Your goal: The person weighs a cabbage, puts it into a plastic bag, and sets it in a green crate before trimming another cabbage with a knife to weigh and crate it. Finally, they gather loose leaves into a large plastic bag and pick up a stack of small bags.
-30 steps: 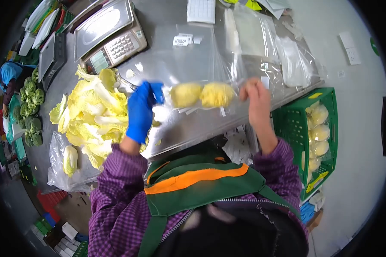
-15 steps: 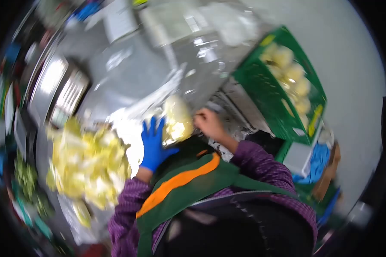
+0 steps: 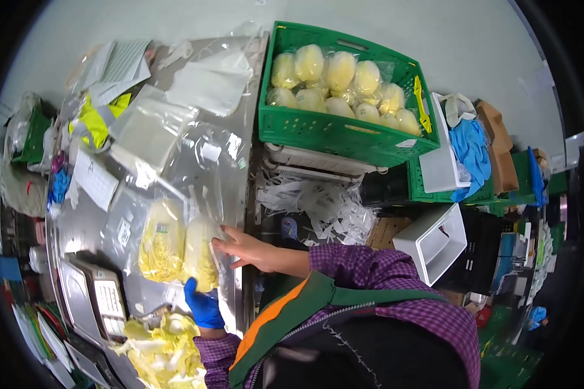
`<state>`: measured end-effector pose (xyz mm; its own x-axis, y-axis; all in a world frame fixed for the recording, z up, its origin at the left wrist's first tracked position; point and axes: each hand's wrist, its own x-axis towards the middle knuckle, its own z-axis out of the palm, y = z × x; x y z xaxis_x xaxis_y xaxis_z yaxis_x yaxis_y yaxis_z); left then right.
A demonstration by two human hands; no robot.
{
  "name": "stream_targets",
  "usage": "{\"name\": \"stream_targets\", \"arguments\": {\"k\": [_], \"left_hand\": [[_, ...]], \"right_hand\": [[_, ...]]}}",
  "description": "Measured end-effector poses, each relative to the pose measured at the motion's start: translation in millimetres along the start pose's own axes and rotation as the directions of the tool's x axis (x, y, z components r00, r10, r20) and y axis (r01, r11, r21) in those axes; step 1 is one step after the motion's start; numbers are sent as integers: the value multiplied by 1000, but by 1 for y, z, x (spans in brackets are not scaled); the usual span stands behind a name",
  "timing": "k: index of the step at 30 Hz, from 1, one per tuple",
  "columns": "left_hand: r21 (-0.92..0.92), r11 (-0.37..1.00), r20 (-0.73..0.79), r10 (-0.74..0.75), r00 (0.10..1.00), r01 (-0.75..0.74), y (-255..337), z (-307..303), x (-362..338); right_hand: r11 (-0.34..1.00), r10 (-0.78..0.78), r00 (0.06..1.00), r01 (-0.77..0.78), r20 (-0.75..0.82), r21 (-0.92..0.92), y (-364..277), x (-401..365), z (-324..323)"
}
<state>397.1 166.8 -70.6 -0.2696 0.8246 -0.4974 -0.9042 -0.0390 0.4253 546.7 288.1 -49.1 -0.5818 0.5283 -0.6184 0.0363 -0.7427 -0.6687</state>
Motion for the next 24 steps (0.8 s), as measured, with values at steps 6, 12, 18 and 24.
{"name": "stream_targets", "arguments": {"k": [6, 12, 18, 24], "left_hand": [[769, 635, 329, -300, 895, -70, -58, 136, 71], [761, 637, 373, -278, 885, -121, -126, 168, 109], [919, 376, 48, -405, 913, 118, -130, 105, 100], [948, 319, 74, -272, 959, 17, -101, 106, 62]], "right_hand": [[743, -614, 770, 638, -173, 202, -106, -50, -92], [660, -658, 465, 736, -592, -155, -210, -118, -339], [416, -851, 417, 165, -319, -894, -239, -166, -538], [710, -617, 754, 408, -227, -574, -243, -119, -367]]}}
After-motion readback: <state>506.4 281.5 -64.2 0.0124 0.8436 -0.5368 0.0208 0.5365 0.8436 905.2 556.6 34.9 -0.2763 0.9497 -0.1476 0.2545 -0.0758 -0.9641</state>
